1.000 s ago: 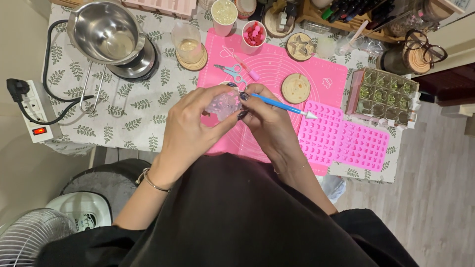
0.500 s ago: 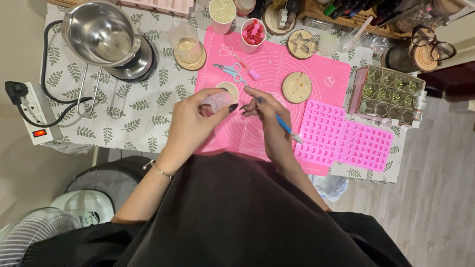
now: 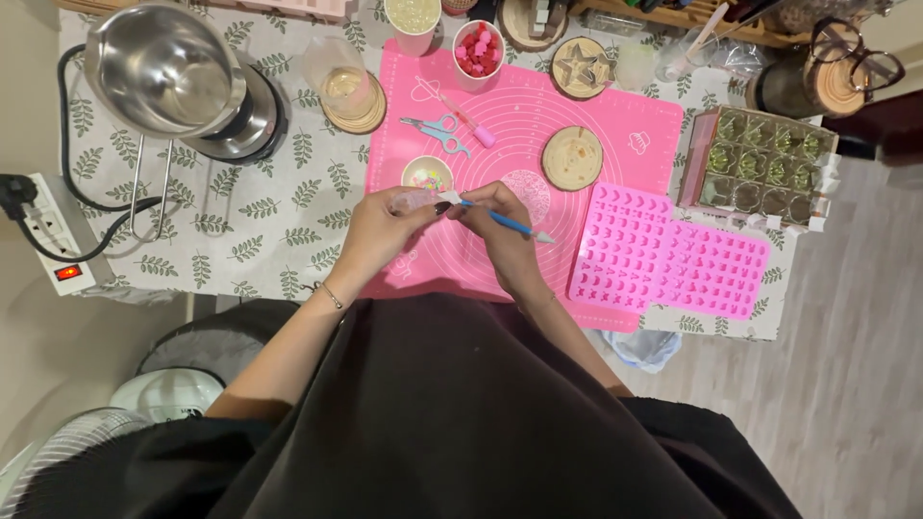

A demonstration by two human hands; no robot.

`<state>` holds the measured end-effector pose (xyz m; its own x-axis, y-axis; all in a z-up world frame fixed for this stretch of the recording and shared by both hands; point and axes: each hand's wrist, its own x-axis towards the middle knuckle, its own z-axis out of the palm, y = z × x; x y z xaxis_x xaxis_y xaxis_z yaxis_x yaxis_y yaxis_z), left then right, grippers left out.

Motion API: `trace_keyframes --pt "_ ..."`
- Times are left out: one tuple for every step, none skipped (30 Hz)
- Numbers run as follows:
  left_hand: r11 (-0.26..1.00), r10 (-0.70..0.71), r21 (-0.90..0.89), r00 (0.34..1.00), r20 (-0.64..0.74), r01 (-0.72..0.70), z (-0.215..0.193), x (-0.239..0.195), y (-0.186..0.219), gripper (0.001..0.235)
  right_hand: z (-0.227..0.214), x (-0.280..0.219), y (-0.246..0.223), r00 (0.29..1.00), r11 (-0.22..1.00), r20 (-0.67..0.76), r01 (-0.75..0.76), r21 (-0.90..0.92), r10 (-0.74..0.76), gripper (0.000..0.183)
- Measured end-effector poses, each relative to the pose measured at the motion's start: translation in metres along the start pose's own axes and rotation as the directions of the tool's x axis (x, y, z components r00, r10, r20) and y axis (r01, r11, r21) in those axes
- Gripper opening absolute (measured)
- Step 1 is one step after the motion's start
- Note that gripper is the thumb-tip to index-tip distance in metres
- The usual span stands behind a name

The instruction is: The person scoops white wax beads from a cup with a blue spatula and fills a clear plastic mold on a pink silicone mat. They then wipe the mold and tools with a tissue, wipe the mat, and place the filled mold into a clear plastic bag.

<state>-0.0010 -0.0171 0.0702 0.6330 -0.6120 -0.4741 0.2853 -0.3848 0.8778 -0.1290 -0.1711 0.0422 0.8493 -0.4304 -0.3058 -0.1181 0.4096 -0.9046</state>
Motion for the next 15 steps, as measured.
trace_keyframes --pt "1.000 -0.001 0.001 1.000 0.001 0.001 0.0002 0.0019 -0.0004 0.023 -0.0011 0.0016 0.0015 1.000 1.000 -0.001 0.000 0.001 0.000 0.012" --pt "1.000 -0.006 0.002 1.000 -0.004 0.006 0.0002 0.0037 -0.0010 0.022 -0.0020 0.0032 0.0032 1.000 1.000 0.005 0.010 -0.025 -0.010 0.011" --pt "1.000 -0.013 0.004 1.000 -0.009 0.013 0.0002 0.0046 -0.0020 0.022 -0.0027 0.0036 0.0053 1.000 0.999 0.011 0.019 -0.049 -0.018 0.010" --pt "1.000 -0.016 0.005 1.000 -0.008 0.016 0.0001 0.0051 -0.0016 0.022 -0.0009 0.0044 0.0038 1.000 0.999 0.009 0.017 -0.048 -0.016 0.010" --pt "1.000 -0.019 0.012 1.000 -0.010 0.019 0.0001 0.0056 -0.0013 0.021 0.0007 0.0051 0.0023 1.000 0.999 0.014 0.010 -0.050 -0.009 0.010" --pt "1.000 -0.022 0.019 1.000 -0.011 0.022 0.0001 0.0060 -0.0011 0.020 0.0024 0.0058 0.0009 1.000 0.999 0.019 0.004 -0.051 -0.003 0.011" --pt "1.000 -0.025 0.018 1.000 -0.011 0.025 0.0000 0.0062 -0.0003 0.020 0.0022 0.0067 0.0013 1.000 0.999 0.019 0.001 -0.051 0.000 0.011" --pt "0.999 -0.025 0.024 1.000 -0.011 0.025 -0.0002 0.0063 0.0005 0.020 0.0022 0.0074 0.0016 0.999 0.998 0.037 0.019 -0.068 -0.016 0.011" --pt "0.999 -0.025 0.030 1.000 -0.012 0.026 -0.0012 0.0062 0.0016 0.021 0.0030 0.0086 0.0021 0.998 0.996 0.057 0.037 -0.083 -0.032 0.011" --pt "0.999 -0.028 0.030 1.000 -0.013 0.028 -0.0021 0.0067 0.0014 0.021 0.0039 0.0094 0.0021 0.998 0.996 0.058 0.035 -0.081 -0.030 0.011" --pt "0.998 -0.027 0.053 0.999 -0.021 0.028 -0.0024 0.0072 0.0010 0.021 0.0042 0.0097 0.0020 0.998 0.996 0.056 0.023 -0.089 -0.018 0.012" --pt "0.997 -0.025 0.075 0.999 -0.029 0.027 -0.0026 0.0076 0.0005 0.021 0.0045 0.0099 0.0019 0.999 0.995 0.054 0.012 -0.097 -0.007 0.013" --pt "0.997 -0.026 0.075 0.999 -0.028 0.028 -0.0024 0.0079 -0.0003 0.021 0.0034 0.0102 0.0025 0.999 0.995 0.053 0.011 -0.098 -0.006 0.013" --pt "0.997 -0.026 0.072 0.999 -0.034 0.029 -0.0022 0.0081 -0.0011 0.022 0.0022 0.0105 0.0030 0.998 0.993 0.062 0.011 -0.121 -0.004 0.013" --pt "0.997 -0.026 0.071 0.999 -0.039 0.029 -0.0026 0.0082 -0.0017 0.022 0.0016 0.0109 0.0037 0.998 0.990 0.070 0.012 -0.142 -0.002 0.012"
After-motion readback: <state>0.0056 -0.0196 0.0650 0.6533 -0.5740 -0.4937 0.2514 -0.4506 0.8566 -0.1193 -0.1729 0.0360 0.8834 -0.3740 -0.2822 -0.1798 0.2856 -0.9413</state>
